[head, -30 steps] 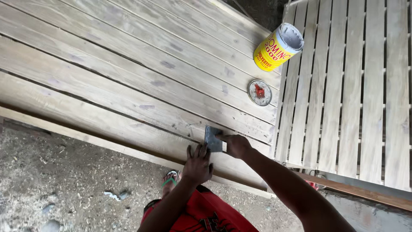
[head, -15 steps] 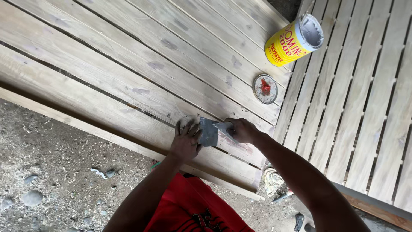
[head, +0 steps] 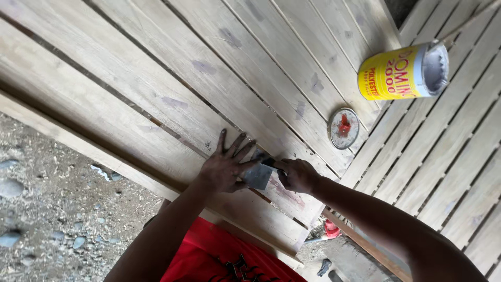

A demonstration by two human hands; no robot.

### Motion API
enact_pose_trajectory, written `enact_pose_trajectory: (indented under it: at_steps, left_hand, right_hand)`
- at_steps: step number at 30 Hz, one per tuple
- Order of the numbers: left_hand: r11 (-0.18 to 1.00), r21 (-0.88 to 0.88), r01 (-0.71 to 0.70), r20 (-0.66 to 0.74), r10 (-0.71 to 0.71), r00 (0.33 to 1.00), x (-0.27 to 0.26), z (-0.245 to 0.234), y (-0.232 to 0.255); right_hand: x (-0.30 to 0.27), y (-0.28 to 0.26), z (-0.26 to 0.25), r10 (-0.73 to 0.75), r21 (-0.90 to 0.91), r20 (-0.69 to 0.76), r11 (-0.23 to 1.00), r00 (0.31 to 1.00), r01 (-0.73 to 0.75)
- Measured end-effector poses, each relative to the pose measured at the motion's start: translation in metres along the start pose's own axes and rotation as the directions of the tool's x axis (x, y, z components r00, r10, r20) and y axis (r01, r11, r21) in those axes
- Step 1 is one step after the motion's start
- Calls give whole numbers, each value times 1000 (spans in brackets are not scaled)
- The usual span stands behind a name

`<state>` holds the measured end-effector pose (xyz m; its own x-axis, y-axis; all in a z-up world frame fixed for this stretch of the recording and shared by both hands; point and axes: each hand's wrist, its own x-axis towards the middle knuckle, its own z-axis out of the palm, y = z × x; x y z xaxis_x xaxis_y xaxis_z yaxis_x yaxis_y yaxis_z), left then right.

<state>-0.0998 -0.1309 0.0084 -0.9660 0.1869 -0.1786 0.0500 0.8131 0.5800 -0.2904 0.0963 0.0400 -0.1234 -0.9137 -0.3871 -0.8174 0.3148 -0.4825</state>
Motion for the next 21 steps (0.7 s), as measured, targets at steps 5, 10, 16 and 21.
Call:
enact_pose_trajectory:
  at_steps: [5, 10, 16, 21]
  left_hand:
    - [998, 59, -7, 22, 6, 1000, -1, -5, -3]
    - [993, 118, -3, 222, -24, 975, 2, -13, -4]
    - [999, -30, 42, 144, -37, 989, 2, -13, -7]
    - [998, 23, 60, 84, -62, 995, -1, -5, -7]
  right_hand:
    - [9, -1, 7, -37, 50, -15, 998, 999, 38]
    - [29, -23, 22, -48, 303, -42, 951, 998, 58]
    - [28, -55, 20, 99, 252, 123, 959, 987, -128]
    - [13, -8, -25, 146, 98, 27, 984, 989, -148]
